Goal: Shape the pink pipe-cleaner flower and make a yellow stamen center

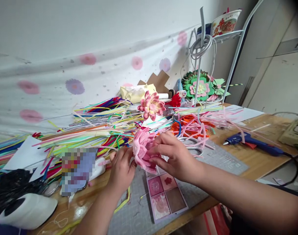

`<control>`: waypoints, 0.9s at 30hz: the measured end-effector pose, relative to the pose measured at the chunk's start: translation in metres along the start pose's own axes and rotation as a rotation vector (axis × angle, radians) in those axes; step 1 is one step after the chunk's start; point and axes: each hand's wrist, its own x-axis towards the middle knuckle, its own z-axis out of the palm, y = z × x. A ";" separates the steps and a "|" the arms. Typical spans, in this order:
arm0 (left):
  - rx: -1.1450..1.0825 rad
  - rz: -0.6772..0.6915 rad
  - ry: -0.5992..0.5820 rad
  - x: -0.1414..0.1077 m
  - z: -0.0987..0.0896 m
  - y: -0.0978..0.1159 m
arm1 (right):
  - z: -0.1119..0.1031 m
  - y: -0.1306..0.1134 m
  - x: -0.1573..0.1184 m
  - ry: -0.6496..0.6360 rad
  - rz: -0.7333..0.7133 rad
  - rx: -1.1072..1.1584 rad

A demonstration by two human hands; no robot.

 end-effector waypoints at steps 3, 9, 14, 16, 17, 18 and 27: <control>0.000 0.007 0.001 0.000 0.000 0.000 | -0.001 0.002 0.002 -0.035 -0.001 -0.008; -0.018 -0.004 -0.016 0.000 0.000 0.000 | -0.006 0.003 0.003 -0.027 -0.040 -0.017; -0.038 -0.103 -0.009 0.002 0.003 -0.007 | -0.012 0.007 -0.013 -0.027 -0.037 0.047; -0.084 -0.149 0.012 0.003 0.004 -0.011 | -0.012 0.009 -0.023 -0.248 -0.010 0.024; -0.113 -0.171 0.027 0.003 0.004 -0.013 | -0.012 0.008 -0.028 -0.396 0.006 -0.008; -0.140 -0.191 0.044 0.003 0.004 -0.014 | -0.011 0.007 -0.033 -0.541 0.022 -0.049; -0.330 -0.235 0.208 0.003 0.007 -0.016 | 0.000 -0.014 -0.050 -0.847 0.068 -0.230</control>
